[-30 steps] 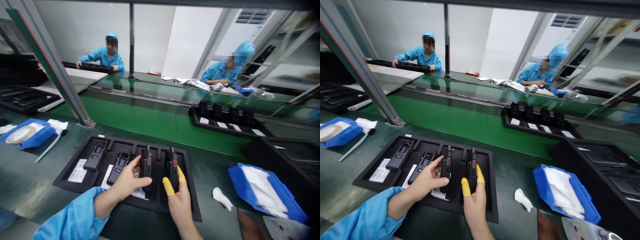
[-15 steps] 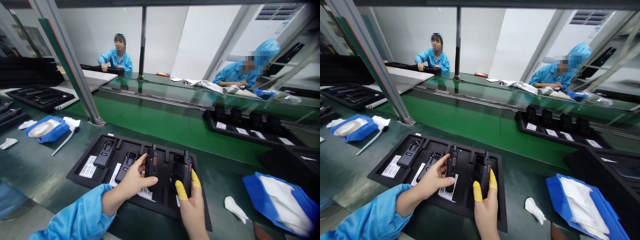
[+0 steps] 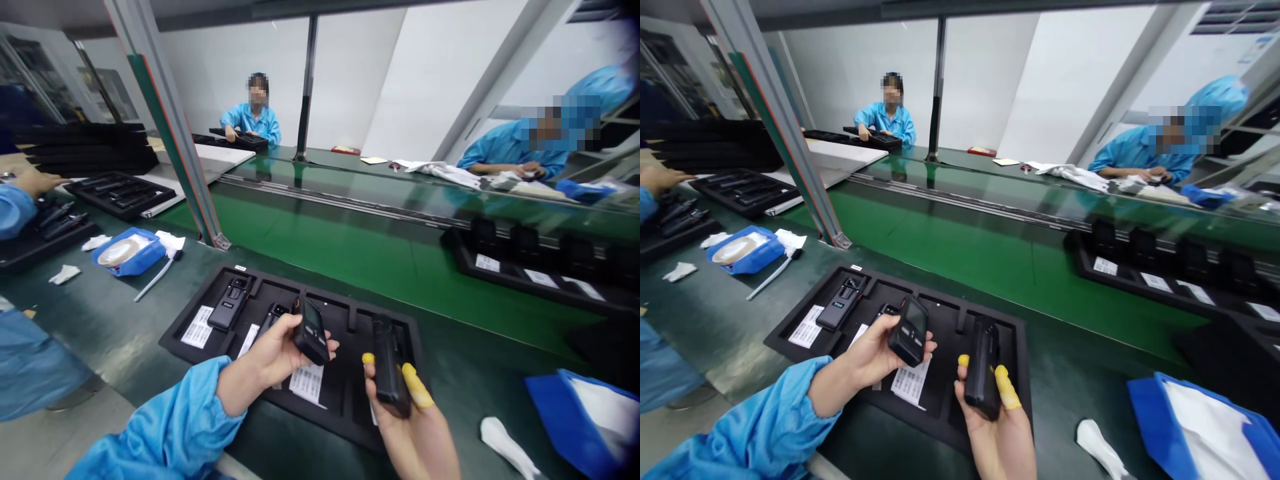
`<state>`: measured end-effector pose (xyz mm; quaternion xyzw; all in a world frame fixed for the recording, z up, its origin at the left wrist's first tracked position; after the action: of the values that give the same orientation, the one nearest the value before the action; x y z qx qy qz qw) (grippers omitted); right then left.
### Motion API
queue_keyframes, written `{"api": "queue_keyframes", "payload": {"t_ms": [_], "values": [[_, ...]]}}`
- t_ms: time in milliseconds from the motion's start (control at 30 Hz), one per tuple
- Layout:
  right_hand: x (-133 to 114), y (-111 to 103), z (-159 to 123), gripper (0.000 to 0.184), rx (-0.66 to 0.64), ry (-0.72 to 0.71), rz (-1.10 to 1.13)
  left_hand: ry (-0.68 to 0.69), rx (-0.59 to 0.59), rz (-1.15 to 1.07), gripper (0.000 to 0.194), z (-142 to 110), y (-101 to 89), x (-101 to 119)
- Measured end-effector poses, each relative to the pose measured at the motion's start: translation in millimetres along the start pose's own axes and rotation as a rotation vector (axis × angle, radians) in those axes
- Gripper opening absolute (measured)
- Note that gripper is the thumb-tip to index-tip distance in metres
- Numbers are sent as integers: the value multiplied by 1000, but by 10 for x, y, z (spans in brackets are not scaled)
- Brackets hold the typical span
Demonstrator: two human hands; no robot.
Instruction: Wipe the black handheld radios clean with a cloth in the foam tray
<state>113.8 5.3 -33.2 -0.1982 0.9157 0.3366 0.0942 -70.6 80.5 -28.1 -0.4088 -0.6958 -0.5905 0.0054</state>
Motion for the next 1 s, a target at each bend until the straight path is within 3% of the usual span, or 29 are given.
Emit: {"api": "queue_keyframes", "payload": {"t_ms": [100,267,400,533,667,867,1000], "values": [[25,-49,29,26,-102,-41,-21,-13,-76,10,32,-35,17,27],[127,-121,140,33,-421,23,12,-108,18,219,93,-50,44,-37],[174,-189,202,11,-657,111,67,-101,54,313,98,-57,75,-92],[170,-192,222,15,-819,137,73,-45,20,334,94,-67,74,-85],[157,-149,288,17,-822,86,40,-38,-15,341,91,-21,78,-36],[187,-166,341,23,-729,18,4,-60,73,335,94,-22,139,-10],[188,-153,316,27,-687,15,-21,-59,43,325,93,-12,79,-23]]}}
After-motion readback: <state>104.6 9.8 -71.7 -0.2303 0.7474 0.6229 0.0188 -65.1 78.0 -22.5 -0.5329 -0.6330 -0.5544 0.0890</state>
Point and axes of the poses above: each hand's wrist, its own z-axis towards the middle knuckle, its own y-axis out of the palm, x = y × z, the point moved 1 cm from there along z, towards the middle knuckle, and after that the axes turned 8 degrees about y, right-handed, at the moved point
